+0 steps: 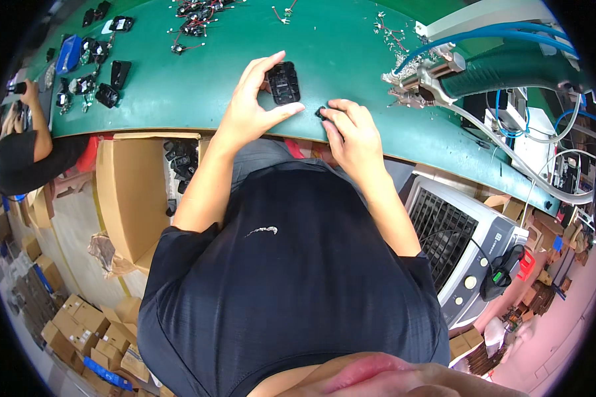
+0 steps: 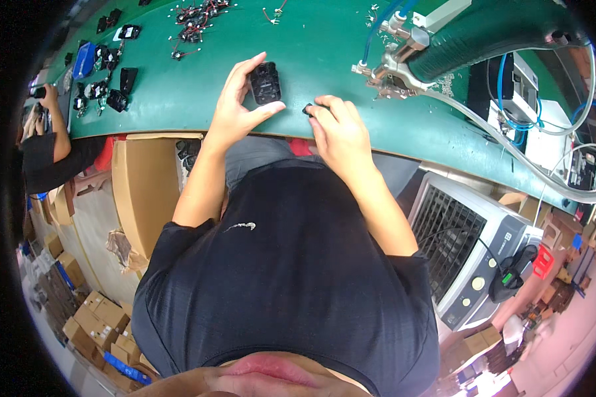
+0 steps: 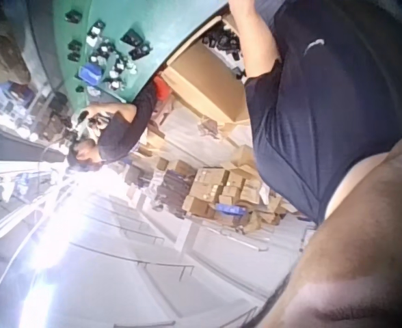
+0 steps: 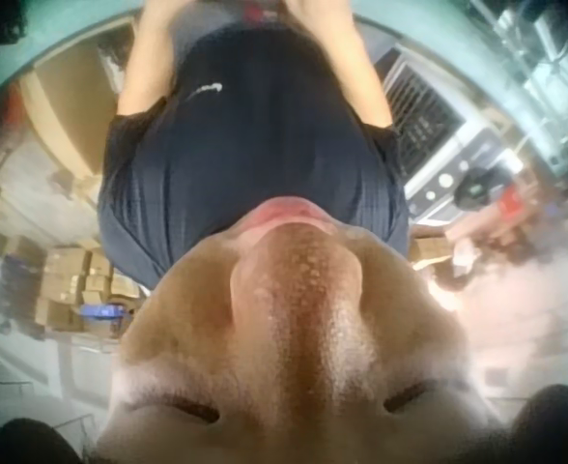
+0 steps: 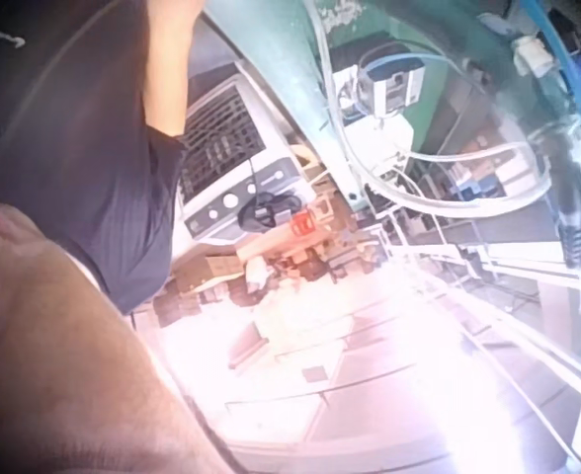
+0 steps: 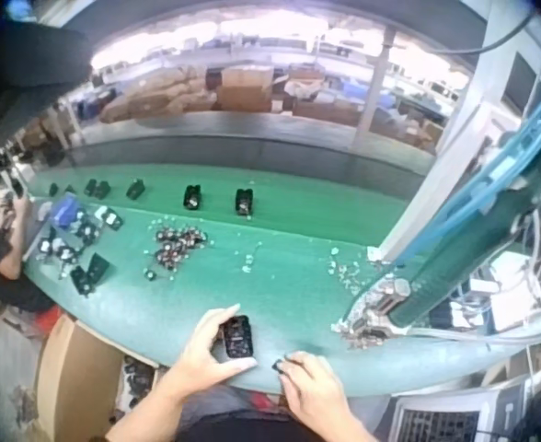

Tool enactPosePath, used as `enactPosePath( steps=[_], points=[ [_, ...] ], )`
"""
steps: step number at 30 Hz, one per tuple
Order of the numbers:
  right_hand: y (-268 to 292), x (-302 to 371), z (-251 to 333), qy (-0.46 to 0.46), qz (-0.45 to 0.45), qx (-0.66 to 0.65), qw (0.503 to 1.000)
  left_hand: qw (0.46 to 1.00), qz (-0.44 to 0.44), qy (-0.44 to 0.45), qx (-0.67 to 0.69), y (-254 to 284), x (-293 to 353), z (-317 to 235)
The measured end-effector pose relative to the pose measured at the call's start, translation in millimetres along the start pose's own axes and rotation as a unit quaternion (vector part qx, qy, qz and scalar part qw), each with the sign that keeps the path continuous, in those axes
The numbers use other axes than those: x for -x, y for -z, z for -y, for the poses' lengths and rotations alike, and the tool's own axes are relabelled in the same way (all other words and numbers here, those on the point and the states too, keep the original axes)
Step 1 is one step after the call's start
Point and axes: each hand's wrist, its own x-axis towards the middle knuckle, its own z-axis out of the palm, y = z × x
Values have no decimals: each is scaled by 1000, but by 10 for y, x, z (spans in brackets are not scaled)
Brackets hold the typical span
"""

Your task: The person assembles electronic components by hand, then fastens the parts together with screws using a pneumatic screwdriver.

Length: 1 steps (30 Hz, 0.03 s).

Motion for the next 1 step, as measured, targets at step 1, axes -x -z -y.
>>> enactPosePath(
  steps=[1],
  points=[
    [-15,24,-47,-3,27,8,1000,999,20,3,-27,18,-24,-23]
  ],
)
